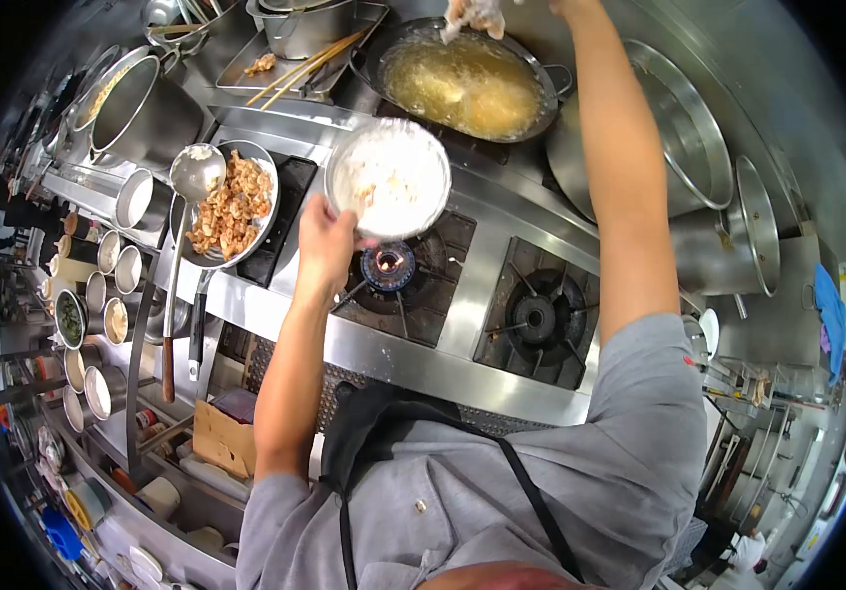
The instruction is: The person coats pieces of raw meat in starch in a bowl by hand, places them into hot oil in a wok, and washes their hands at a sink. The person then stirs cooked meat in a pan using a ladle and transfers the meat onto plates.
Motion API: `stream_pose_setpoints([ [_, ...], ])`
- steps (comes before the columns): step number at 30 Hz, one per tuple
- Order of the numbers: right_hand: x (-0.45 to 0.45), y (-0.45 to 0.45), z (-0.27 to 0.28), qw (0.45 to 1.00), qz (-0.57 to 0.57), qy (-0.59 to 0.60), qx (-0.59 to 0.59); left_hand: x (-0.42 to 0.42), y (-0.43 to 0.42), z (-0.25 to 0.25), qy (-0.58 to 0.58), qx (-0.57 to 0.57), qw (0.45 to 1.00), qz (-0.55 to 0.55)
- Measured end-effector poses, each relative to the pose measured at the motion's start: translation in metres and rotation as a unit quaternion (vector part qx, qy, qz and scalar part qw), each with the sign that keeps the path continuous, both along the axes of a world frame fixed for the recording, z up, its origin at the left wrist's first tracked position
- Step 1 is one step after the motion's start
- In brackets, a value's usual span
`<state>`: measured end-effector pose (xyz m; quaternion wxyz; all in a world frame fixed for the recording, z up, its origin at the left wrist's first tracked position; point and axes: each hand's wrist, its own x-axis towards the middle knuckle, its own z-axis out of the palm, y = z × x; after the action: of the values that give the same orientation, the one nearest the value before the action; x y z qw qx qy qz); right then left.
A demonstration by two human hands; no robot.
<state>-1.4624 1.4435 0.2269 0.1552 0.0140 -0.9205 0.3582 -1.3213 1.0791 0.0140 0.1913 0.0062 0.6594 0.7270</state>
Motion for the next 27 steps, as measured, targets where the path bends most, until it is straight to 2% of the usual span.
stream_pose_setpoints([
  [3,-0.046,0.044,-0.079,0.999,-0.008,-0.026,0.037,0.022,-0.028,0.002,-0.001,-0.016,1.000,0.019],
  [5,-0.075,0.069,-0.130,0.987,-0.093,-0.088,0.096,0.033,-0.048,-0.005,-0.027,-0.043,0.998,0.033],
  [8,-0.087,0.063,-0.170,0.937,-0.139,-0.093,0.307,0.049,-0.072,-0.014,-0.045,-0.070,0.995,0.051],
  [12,-0.100,0.072,-0.224,0.910,-0.252,-0.155,0.292,0.065,-0.089,-0.020,-0.063,-0.061,0.992,0.087],
  [13,-0.100,0.068,-0.221,0.911,-0.247,-0.154,0.293,0.068,-0.093,-0.020,-0.076,-0.059,0.992,0.086],
  [15,-0.089,0.065,-0.220,0.906,-0.324,-0.086,0.260,0.074,-0.099,-0.022,-0.072,-0.063,0.992,0.083],
  [17,-0.071,0.055,-0.188,0.891,-0.296,-0.049,0.341,0.076,-0.104,-0.027,-0.060,-0.066,0.993,0.074],
  [19,-0.027,0.022,-0.135,0.889,-0.214,0.003,0.406,0.080,-0.105,-0.035,-0.048,-0.046,0.994,0.083],
  [21,0.027,-0.023,-0.109,0.934,-0.164,0.124,0.294,0.086,-0.106,-0.021,-0.041,-0.040,0.995,0.080],
  [23,0.099,-0.116,-0.080,0.978,-0.142,0.002,0.152,0.089,-0.110,-0.028,-0.075,-0.003,0.995,0.068],
  [25,0.157,-0.192,-0.091,0.993,-0.005,0.013,0.114,0.093,-0.111,-0.026,-0.079,0.011,0.995,0.058],
  [26,0.176,-0.218,-0.103,0.978,0.095,0.032,0.180,0.097,-0.111,-0.025,-0.083,0.017,0.995,0.053],
  [27,0.186,-0.240,-0.126,0.970,0.143,-0.020,0.197,0.100,-0.110,-0.023,-0.089,0.028,0.994,0.051],
])
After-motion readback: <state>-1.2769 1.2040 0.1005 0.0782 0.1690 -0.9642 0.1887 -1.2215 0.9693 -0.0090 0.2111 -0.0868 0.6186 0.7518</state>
